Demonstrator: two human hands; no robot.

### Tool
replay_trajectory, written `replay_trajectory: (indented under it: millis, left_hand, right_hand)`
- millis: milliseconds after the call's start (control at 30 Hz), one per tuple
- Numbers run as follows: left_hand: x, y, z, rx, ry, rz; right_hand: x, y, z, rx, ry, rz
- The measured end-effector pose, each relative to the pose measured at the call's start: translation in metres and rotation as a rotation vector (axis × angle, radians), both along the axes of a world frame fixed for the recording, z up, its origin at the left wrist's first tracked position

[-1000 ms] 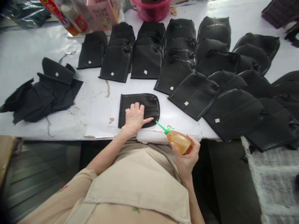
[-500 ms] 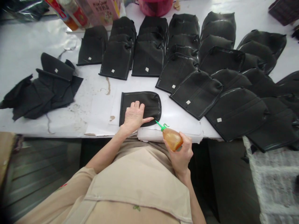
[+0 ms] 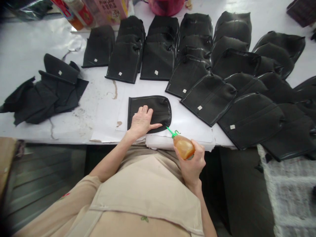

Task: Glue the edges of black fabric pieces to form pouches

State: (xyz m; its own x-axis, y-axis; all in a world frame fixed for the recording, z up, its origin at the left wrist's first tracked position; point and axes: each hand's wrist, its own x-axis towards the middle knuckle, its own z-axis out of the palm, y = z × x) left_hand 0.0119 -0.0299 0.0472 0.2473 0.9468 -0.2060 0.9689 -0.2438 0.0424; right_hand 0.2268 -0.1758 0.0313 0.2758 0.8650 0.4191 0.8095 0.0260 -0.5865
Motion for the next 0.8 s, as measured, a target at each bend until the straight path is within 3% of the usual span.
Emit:
replay_trajectory:
  millis: [800]
  left_hand:
    - [-0.001, 0.001, -0.007, 0.008, -0.087, 0.036]
  right_hand:
    - [-0.024, -0.006, -0.011, -0.096, 0.147, 0.094]
